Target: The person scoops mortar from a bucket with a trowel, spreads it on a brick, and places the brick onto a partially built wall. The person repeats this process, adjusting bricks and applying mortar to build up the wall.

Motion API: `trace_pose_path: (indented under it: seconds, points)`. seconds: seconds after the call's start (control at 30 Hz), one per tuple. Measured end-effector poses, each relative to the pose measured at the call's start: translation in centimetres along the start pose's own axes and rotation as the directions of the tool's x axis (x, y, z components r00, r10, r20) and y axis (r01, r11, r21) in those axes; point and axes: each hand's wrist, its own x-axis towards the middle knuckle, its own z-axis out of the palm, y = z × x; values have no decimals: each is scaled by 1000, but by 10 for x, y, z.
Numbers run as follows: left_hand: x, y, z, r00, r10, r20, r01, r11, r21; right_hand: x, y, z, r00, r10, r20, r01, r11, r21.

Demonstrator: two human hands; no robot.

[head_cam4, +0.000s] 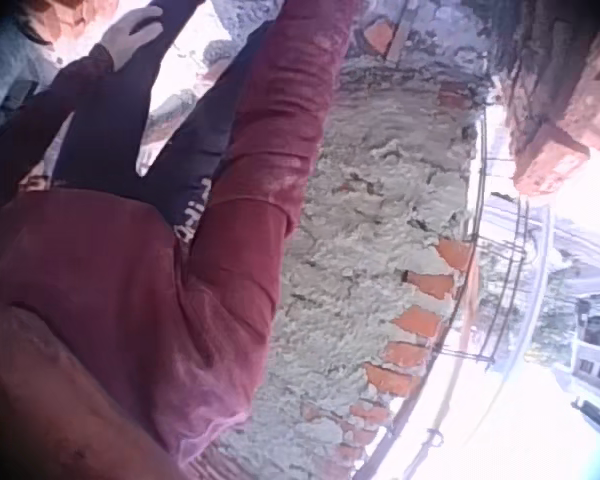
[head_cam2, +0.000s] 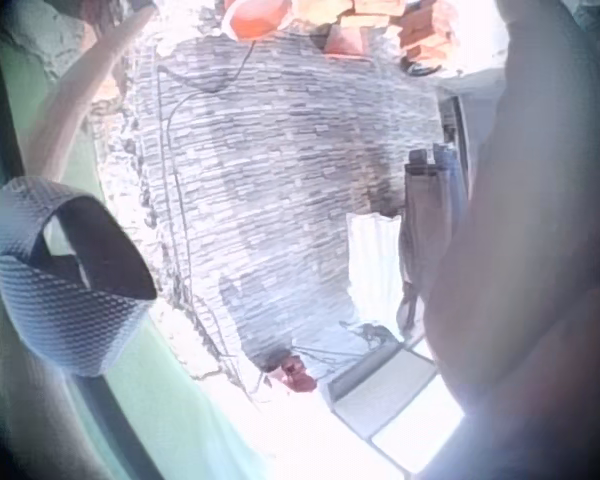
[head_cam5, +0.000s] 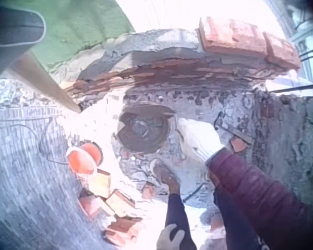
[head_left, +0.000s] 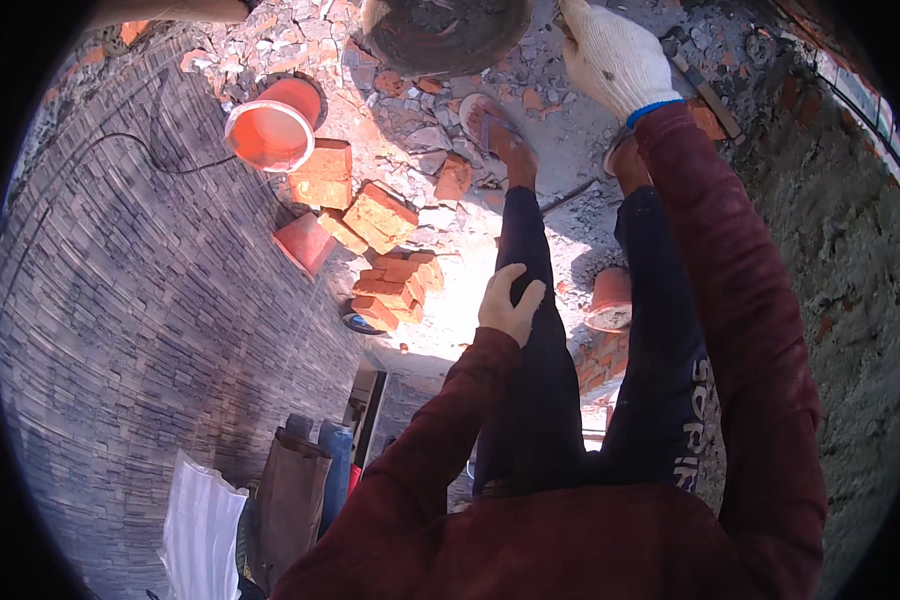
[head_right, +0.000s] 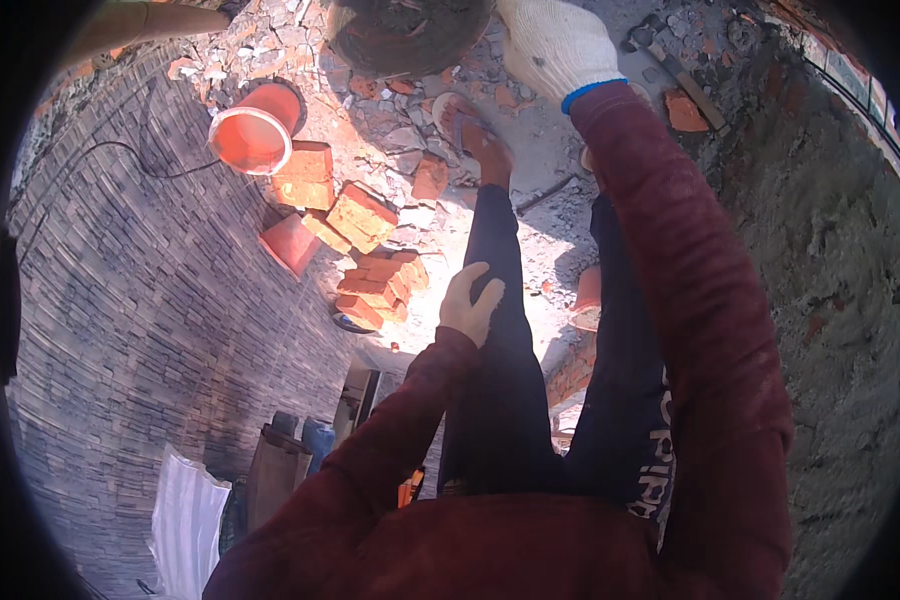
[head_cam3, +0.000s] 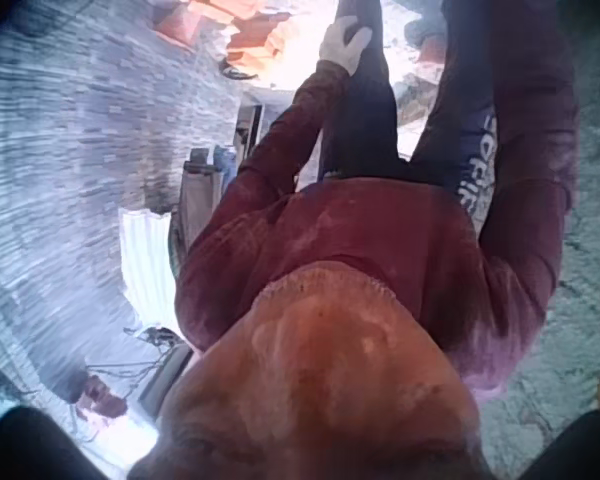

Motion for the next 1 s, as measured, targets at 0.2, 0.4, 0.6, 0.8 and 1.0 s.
trace_pose_path:
  seconds: [0.2, 0.4, 0.6, 0.8, 1.0]
  points:
    - [41, -173, 0, 829, -520, -206, 289, 713, -639, -16, -40, -32, 992, 124, 33, -127, 918, 377]
    - [148, -336, -53, 681, -545, -489, 356, 830, -429, -101, -70, -30, 721, 516, 462, -685, 431, 587]
    - [261, -388, -72, 564, -594, -574, 587, 777, -227, -112, -67, -5, 659, 573, 487, -750, 447, 488]
    - [323, -412, -68, 344, -603, -720, 728, 656, -202, -48, -58, 0, 859, 386, 336, -505, 745, 435]
    - [321, -364, -89, 609, -586, -535, 217, 772, -598, 0, -36, 8, 935, 201, 292, -318, 839, 442]
